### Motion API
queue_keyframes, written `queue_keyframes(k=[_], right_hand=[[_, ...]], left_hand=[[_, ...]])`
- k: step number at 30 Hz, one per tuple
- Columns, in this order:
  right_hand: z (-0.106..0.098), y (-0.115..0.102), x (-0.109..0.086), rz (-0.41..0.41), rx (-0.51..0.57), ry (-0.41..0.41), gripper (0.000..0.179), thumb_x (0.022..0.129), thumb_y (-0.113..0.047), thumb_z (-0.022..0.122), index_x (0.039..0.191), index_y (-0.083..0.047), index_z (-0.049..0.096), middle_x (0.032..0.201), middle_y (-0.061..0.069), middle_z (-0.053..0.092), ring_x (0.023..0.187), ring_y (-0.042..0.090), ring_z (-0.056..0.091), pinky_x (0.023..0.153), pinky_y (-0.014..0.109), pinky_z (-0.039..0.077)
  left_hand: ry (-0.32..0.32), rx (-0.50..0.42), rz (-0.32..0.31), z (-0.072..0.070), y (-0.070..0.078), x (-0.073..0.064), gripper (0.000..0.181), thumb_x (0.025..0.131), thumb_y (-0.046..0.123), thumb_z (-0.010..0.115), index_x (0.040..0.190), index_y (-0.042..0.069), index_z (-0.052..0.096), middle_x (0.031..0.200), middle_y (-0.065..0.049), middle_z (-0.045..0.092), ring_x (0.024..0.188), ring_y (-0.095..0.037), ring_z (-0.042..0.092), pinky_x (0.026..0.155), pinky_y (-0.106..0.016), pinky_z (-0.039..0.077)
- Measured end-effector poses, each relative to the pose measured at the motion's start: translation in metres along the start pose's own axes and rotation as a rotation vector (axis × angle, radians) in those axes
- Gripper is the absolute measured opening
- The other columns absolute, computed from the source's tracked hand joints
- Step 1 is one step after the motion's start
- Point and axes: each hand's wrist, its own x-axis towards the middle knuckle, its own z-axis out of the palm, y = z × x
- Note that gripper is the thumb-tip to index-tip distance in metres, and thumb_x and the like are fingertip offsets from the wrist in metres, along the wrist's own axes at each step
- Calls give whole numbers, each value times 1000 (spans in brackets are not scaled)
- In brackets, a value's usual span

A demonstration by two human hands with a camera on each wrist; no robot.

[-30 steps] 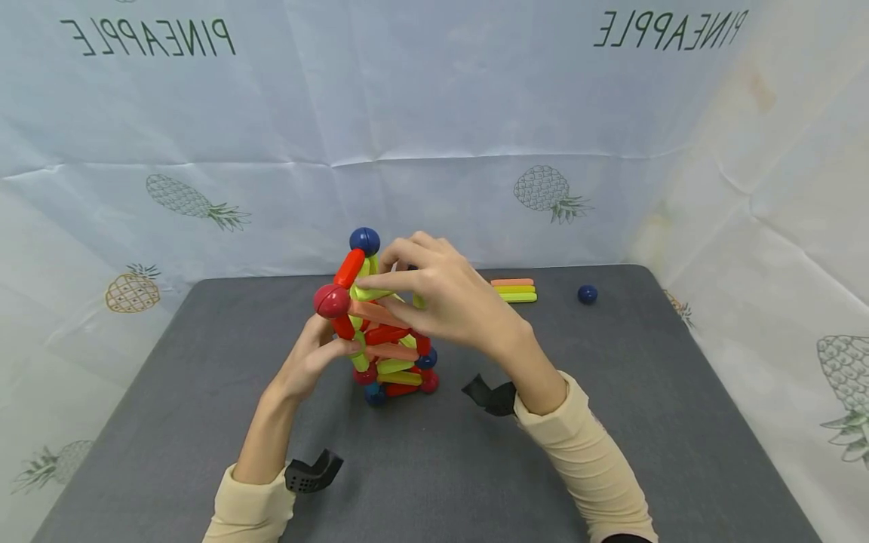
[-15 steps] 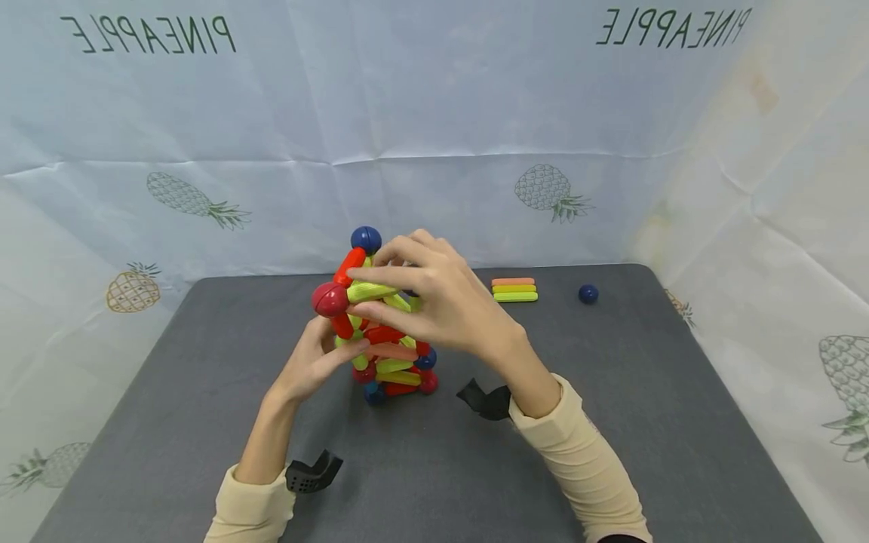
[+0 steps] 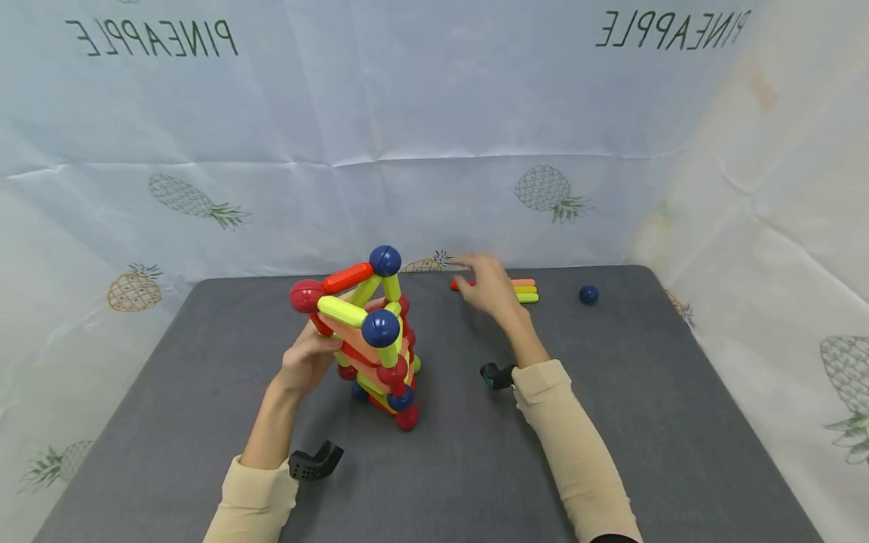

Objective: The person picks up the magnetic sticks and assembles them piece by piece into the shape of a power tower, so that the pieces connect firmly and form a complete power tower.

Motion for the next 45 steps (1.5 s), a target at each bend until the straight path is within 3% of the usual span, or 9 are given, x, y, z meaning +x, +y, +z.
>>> queue_keyframes(k=[3, 7, 12, 16, 21, 26, 34, 39, 45], right_hand=[[21, 28, -1, 88, -122, -150, 46, 100, -10, 61, 145, -1, 55, 150, 25, 52, 139, 45, 48, 113, 61, 41], [35, 44, -4, 132, -234, -219, 48, 100, -12, 63, 146, 0, 54, 152, 26, 49, 139, 45, 48, 114, 59, 41], [40, 42, -6, 129, -279, -153, 36, 96, -11, 69, 130, 0, 68, 134, 23, 64, 121, 41, 61, 102, 54, 51], [43, 37, -5, 131, -274, -72, 27, 92, -11, 75, 118, -3, 76, 114, 19, 74, 99, 36, 68, 84, 48, 57], [46, 32, -2, 169, -195, -76, 30, 89, -2, 71, 119, 3, 74, 87, 18, 73, 67, 23, 55, 61, 34, 46], [44, 25, -3, 221, -174, -204, 38, 88, -4, 72, 124, 8, 69, 102, 21, 69, 84, 28, 59, 78, 40, 55], [42, 15, -5, 92, -61, -54, 26, 90, -9, 77, 112, 5, 75, 108, 22, 76, 95, 34, 70, 88, 48, 59], [-14, -36, -4, -96, 203, 225, 28, 90, -7, 77, 117, 1, 74, 113, 19, 74, 104, 31, 70, 97, 43, 57], [-78, -116, -24, -557, 440, 414, 24, 85, 3, 78, 109, 8, 74, 103, 18, 71, 99, 16, 66, 93, 23, 57]], left_hand=[[30, -7, 21, -1, -5, -1, 55, 84, 11, 44, 136, 24, 57, 129, 12, 66, 118, -8, 61, 102, -29, 49], [210, 6, 59, -4, -13, -4, 42, 92, 5, 51, 130, 22, 56, 118, 10, 66, 111, -7, 60, 95, -24, 53], [518, 119, 69, -2, -12, -3, 25, 91, -6, 68, 112, 8, 66, 99, 9, 68, 95, -9, 64, 83, -21, 56], [633, 284, 46, 6, -5, -2, 24, 94, 2, 69, 118, -1, 69, 101, 6, 70, 95, -8, 64, 82, -19, 55], [517, 460, 80, 18, 3, -7, 51, 103, 31, 53, 145, 1, 53, 132, -15, 57, 117, -14, 52, 95, -26, 45], [385, 640, -16, 34, 9, -10, 111, 79, 71, 70, 159, 12, 21, 151, -16, 31, 136, -26, 27, 104, -57, 36], [376, 687, -87, 38, 19, -10, 103, 74, 40, 87, 155, 18, 28, 147, -9, 29, 140, -20, 24, 108, -58, 38], [256, 622, 8, 25, 15, -11, 96, 82, 45, 80, 160, 20, 30, 152, -14, 32, 137, -27, 29, 99, -54, 38], [138, 508, 109, 18, 6, -7, 83, 91, 44, 70, 157, 7, 35, 160, -20, 30, 137, -29, 29, 98, -46, 38]])
